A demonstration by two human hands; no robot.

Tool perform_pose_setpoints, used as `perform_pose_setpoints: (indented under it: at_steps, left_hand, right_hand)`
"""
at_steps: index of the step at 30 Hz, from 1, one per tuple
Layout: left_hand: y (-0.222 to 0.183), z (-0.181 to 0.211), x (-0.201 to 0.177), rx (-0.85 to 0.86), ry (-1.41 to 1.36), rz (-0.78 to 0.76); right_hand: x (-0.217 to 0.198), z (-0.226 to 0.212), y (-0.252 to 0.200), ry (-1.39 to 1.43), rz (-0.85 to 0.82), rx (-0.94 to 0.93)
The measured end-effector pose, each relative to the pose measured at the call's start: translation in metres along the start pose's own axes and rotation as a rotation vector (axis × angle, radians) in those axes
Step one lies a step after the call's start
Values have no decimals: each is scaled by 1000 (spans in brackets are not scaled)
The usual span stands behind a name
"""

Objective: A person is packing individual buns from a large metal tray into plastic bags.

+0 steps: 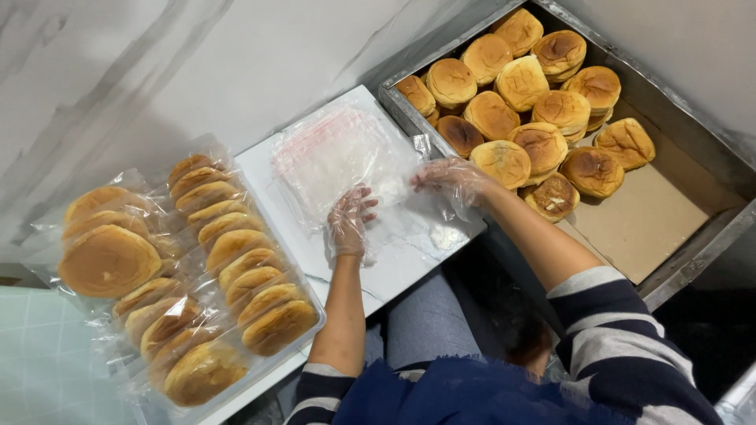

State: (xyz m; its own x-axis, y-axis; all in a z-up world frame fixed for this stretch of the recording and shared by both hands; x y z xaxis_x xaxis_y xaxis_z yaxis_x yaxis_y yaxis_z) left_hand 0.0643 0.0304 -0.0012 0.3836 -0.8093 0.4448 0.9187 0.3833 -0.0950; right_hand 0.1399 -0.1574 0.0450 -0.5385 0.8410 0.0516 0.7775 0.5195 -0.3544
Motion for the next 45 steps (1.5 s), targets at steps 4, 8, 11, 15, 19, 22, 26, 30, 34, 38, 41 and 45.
perform_pose_setpoints:
  at_steps: [4, 8, 11, 15, 19, 22, 26, 30, 34, 38, 41, 45]
  left_hand:
    - [3, -2, -3, 32, 112, 42]
    - [4, 1, -5, 37, 177, 47]
    - [-9, 16, 8, 19, 145, 45]
    - [1, -2, -4, 47, 277, 40]
    - [-1, 6, -5, 30, 274, 60]
    - [-9, 9, -6, 62, 221, 67]
    - [-13, 11, -4, 90, 202, 56]
    - [-19, 22, -1, 95, 249, 50]
    - [-23, 26, 4, 83, 241, 36]
    - [-9, 1, 8, 8, -137, -293]
    - [12, -22, -5, 47, -10, -237]
    - [-8, -9, -3, 8, 149, -80]
  right_hand:
    - [7, -15, -17, -57, 203, 54]
    - [2, -14, -16, 81, 306, 121]
    - [8, -32, -30, -30, 299, 37]
    - [3, -15, -19, -282, 262, 32]
    - [-1, -13, -27, 4, 324, 66]
    - [-16, 2, -8, -187, 354, 33]
    - [-16, -2, -9, -51, 363, -10]
    - [-7, -9, -21, 302, 319, 31]
    - [3, -5, -18, 351, 158, 132]
    - [3, 0, -12, 166, 201, 16]
    - [0, 11, -9, 344, 216, 51]
    - [-4, 18, -4, 372, 245, 88]
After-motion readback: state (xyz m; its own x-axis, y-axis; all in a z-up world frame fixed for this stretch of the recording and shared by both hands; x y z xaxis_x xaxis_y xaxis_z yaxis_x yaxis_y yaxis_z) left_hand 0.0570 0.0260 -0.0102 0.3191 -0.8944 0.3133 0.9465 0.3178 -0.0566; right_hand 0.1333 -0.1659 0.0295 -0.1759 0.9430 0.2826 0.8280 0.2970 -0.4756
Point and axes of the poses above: each hand's wrist, its own y-axis towards the middle knuckle, its own x-axis out of the palm, z = x × y, the point moved 7 cm from there along y, towards the middle knuckle, and after that the axes turned 3 degrees about x, right-handed, at the moved point
